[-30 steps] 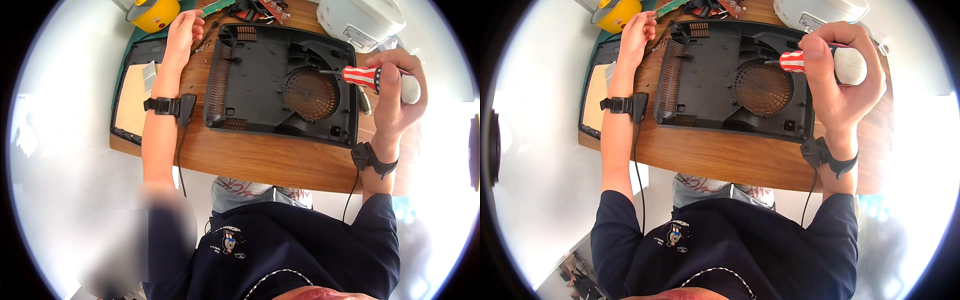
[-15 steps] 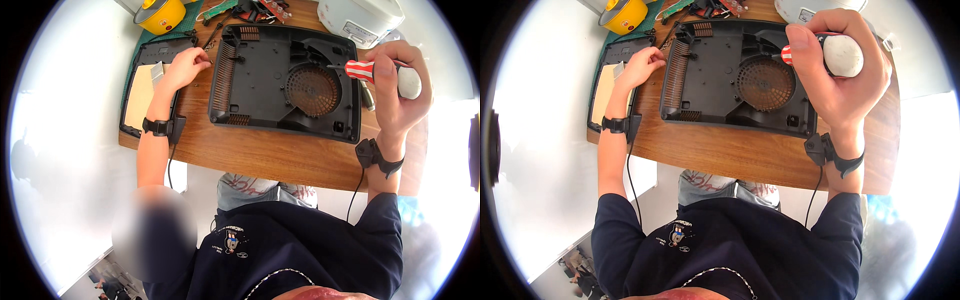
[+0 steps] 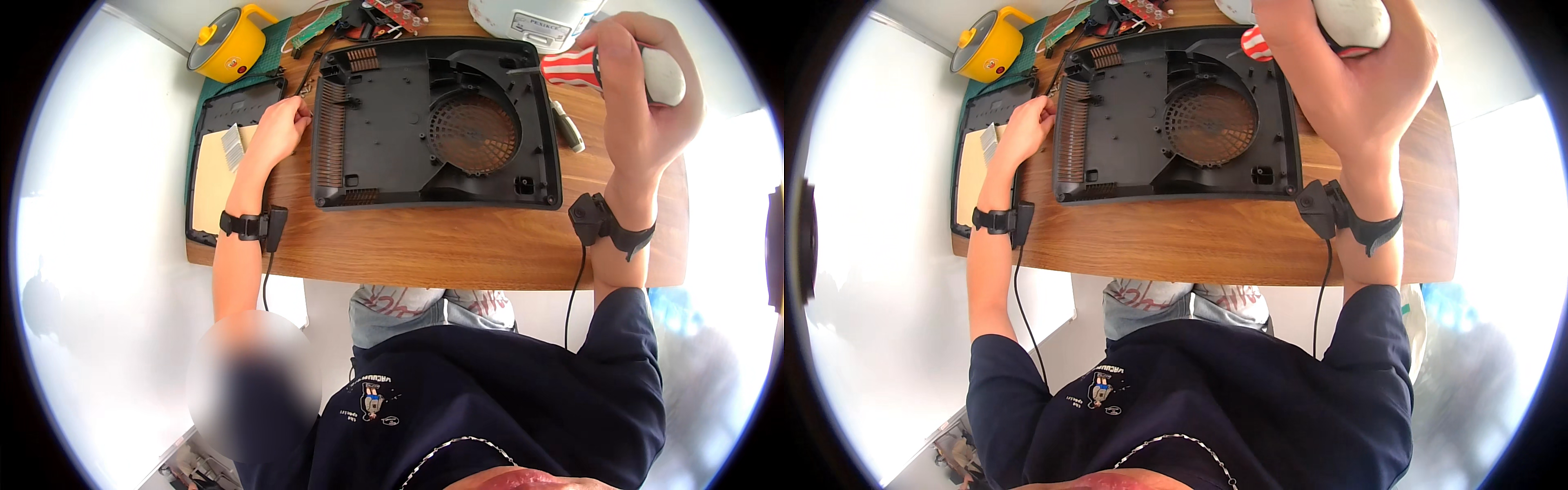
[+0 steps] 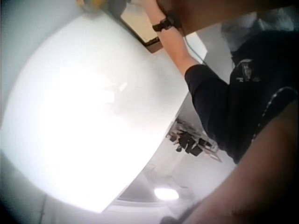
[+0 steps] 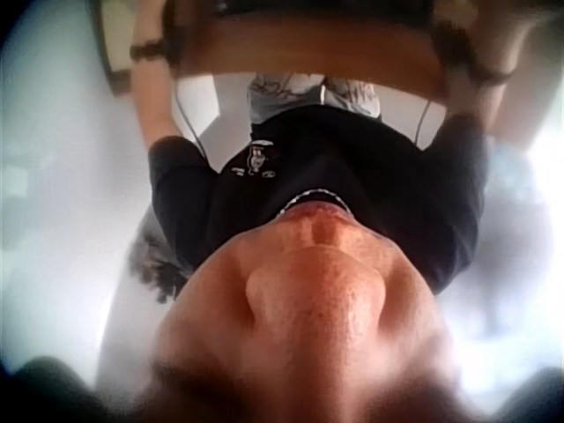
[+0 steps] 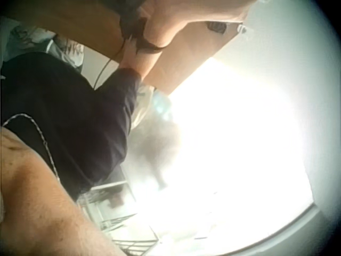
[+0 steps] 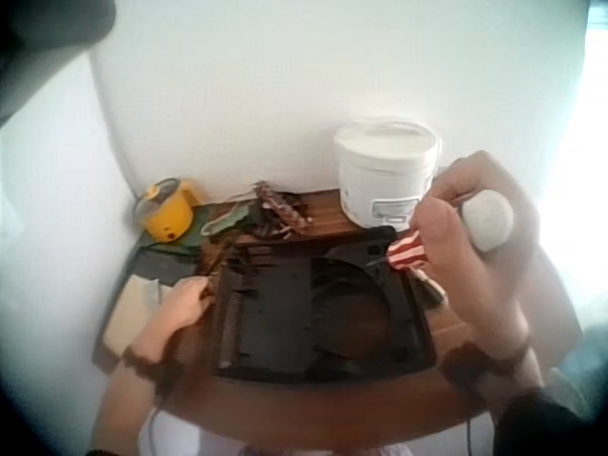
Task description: The person uses a screwdriver to remove screws from a disassembled electronic device on a wooden table. They detach a red circuit board and continue unscrewing components from the black plastic housing.
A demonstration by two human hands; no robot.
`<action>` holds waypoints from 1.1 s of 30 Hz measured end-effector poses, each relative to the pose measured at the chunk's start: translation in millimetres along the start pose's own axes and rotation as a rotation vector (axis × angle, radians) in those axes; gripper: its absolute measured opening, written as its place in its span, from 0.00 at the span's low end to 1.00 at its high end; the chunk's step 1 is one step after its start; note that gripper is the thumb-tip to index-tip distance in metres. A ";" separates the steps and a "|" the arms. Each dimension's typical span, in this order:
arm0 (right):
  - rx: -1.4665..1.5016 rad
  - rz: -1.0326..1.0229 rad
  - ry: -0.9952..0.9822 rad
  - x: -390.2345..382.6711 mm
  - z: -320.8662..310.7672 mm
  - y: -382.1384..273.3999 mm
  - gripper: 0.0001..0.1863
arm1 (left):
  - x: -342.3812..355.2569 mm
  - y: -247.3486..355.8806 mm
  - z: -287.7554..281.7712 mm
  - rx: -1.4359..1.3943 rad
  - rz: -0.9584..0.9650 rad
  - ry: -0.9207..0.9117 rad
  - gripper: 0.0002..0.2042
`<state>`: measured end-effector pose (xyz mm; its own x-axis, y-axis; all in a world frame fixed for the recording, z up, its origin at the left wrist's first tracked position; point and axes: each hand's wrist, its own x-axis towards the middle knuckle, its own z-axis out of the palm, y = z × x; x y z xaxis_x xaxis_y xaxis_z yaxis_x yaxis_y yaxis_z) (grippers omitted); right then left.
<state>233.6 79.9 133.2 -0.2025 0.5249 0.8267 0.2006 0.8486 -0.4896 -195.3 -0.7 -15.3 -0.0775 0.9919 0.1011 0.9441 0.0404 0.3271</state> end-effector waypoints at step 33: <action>0.631 0.127 0.179 17.1 -1.9 -2.2 0.22 | -21.7 214.2 -33.5 -1.084 0.259 0.147 0.17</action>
<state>231.5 86.9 149.0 -0.0408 0.6506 0.7583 -0.3980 0.6856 -0.6096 -2.0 -17.6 84.0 -0.0244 0.9283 0.3709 0.1658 -0.3621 0.9173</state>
